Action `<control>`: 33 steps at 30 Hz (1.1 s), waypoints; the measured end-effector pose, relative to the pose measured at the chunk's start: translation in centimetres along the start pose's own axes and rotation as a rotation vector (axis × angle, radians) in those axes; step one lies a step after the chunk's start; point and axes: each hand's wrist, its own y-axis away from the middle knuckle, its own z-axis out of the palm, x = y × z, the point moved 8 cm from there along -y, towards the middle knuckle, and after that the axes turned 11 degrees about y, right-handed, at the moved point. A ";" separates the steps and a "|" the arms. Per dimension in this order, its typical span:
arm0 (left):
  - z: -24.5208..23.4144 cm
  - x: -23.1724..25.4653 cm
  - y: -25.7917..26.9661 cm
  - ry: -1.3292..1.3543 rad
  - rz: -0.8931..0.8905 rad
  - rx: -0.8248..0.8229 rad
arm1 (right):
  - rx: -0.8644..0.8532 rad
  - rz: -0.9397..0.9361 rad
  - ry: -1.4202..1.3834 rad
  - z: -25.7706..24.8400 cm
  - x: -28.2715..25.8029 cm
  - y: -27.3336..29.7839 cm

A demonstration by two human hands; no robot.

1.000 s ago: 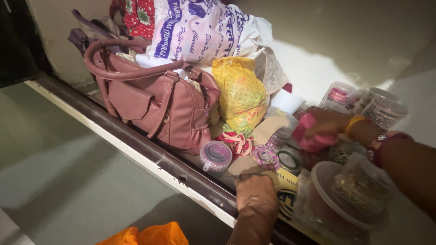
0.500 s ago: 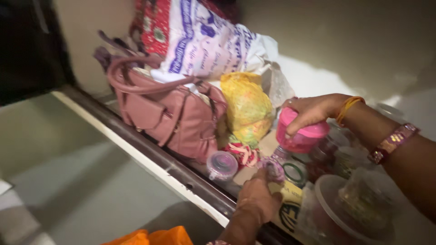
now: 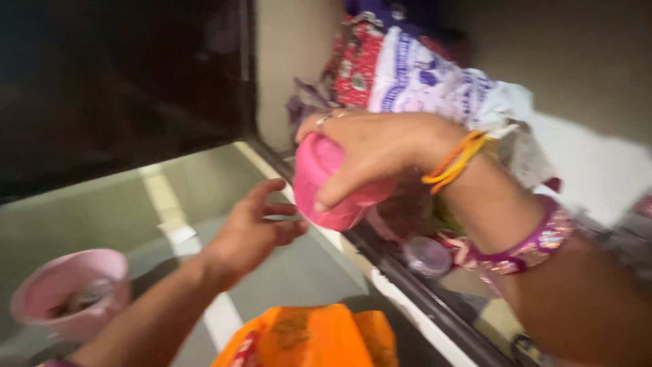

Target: The person sits on the floor in front of a mirror and sorts bangles and small jewelry items. They place bangles into small plastic containers, close the lids, and set the containers on a shelf. They then open a wardrobe and carry a lidded box of jewelry toward it.

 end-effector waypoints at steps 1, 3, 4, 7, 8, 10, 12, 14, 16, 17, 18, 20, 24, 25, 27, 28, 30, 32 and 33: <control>-2.4 1.2 1.6 -0.057 0.021 0.036 | 0.013 -0.006 0.009 0.2 -1.9 -1.4; -7.1 2.6 4.9 -0.161 0.043 0.106 | 0.020 -0.017 0.018 1.2 -6.3 -4.1; -9.2 2.5 6.5 -0.181 0.042 0.137 | 0.001 -0.046 0.018 2.3 -8.7 -5.3; -14.9 0.0 11.7 -0.283 0.014 0.222 | -0.078 -0.138 0.007 6.1 -15.8 -7.9; -17.0 -0.8 13.4 -0.354 -0.014 0.240 | -0.111 -0.166 -0.013 7.3 -18.2 -8.6; -20.3 -3.1 16.4 -0.347 -0.028 0.243 | -0.153 -0.236 -0.023 9.9 -22.4 -9.5; -22.4 -5.6 18.1 -0.192 0.006 0.214 | -0.171 -0.322 -0.009 12.8 -25.8 -10.0; -25.8 -8.3 19.7 -0.483 -0.098 0.340 | -0.228 -0.382 0.024 16.1 -28.2 -10.3; -28.6 -10.8 20.8 -0.669 -0.185 0.421 | -0.262 -0.421 0.039 19.3 -29.8 -10.8; -29.6 -11.9 20.9 -0.711 -0.215 0.445 | -0.264 -0.433 0.037 20.6 -30.2 -11.0; -30.4 -13.0 20.9 -0.752 -0.246 0.470 | -0.268 -0.446 0.036 21.9 -30.5 -11.2; -30.9 -13.9 19.4 -0.832 -0.152 0.457 | -0.271 -0.395 0.057 24.0 -29.7 -11.9; -32.1 -16.4 17.6 -0.995 -0.253 0.451 | -0.226 -0.325 0.101 26.7 -28.4 -13.0; -32.0 -16.5 17.2 -1.015 -0.196 0.454 | -0.204 -0.324 0.090 27.0 -28.3 -13.3; -31.8 -16.5 16.7 -1.058 -0.081 0.460 | -0.153 -0.323 0.064 27.4 -28.4 -14.0; -31.8 -16.5 16.5 -1.063 -0.045 0.476 | -0.142 -0.317 0.042 27.5 -28.4 -14.5; -31.7 -16.6 16.4 -1.072 0.024 0.507 | -0.121 -0.305 -0.005 27.9 -28.7 -15.3; -31.9 -17.2 16.1 -1.165 -0.061 0.527 | -0.149 -0.275 -0.040 28.6 -28.9 -15.8; -32.0 -17.2 16.1 -1.212 -0.104 0.535 | -0.164 -0.260 -0.059 28.9 -29.0 -16.0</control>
